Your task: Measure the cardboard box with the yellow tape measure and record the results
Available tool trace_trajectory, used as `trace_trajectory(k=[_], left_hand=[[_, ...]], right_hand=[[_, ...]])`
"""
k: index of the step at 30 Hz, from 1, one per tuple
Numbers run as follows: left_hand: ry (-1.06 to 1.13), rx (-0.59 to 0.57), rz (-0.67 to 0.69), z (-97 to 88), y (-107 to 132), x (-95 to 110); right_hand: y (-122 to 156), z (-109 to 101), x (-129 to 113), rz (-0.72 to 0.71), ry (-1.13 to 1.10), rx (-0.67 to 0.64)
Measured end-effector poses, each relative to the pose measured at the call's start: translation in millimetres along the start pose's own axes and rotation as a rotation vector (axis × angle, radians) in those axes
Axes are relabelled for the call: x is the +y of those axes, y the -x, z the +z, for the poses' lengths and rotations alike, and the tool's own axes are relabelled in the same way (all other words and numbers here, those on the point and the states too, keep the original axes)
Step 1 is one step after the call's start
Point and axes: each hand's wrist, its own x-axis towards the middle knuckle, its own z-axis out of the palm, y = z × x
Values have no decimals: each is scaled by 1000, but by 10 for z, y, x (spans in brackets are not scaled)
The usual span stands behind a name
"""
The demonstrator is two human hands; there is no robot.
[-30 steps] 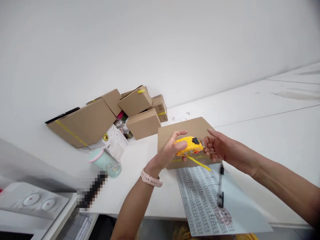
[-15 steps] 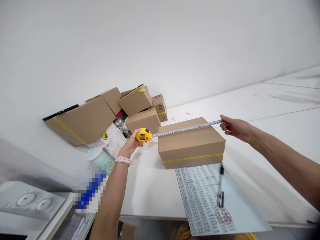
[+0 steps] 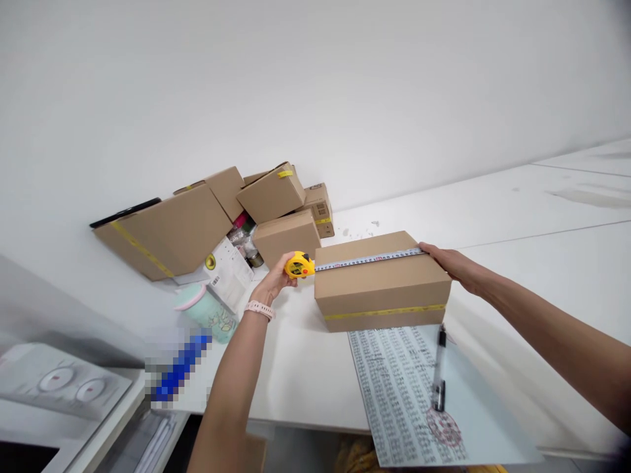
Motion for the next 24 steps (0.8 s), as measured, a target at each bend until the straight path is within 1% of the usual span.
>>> trace_trajectory(k=[4,7,9,11,13,14,16,17,19,20,21,22,24], left_hand=[[10,2,2,-6,16,-30],[13,19,3,-3,8,-40],[14,34,19,12,22,-12],[13,38,61,53,92,60],[7,13,112,141,246,156],[0,-13,131,210,357,198],[-16,-110,139,409,629,229],[-26,-190,120,538,778,205],[13,-480,21,840,1064,68],[74,-572,-30,1000,1185,-36],[181,-624,-60,1157,1283,-152],[309,-624,-79,1303,1356,-269],[480,-532,-59,1545,1422,-461]], right_hand=[[-26,6,30,8,8,15],[10,12,-8,-16,14,4],[24,-10,-42,-39,41,-15],[14,-72,-78,-70,116,-20],[-10,-172,-136,-122,209,-11],[-18,-227,-181,-158,239,-9],[-10,-318,-308,-239,247,-2],[7,-341,-390,-279,239,-8],[55,-321,-568,-357,249,-43],[76,-279,-654,-390,275,-77],[88,-218,-729,-415,307,-115],[86,-144,-791,-431,337,-147],[26,16,-859,-445,356,-155]])
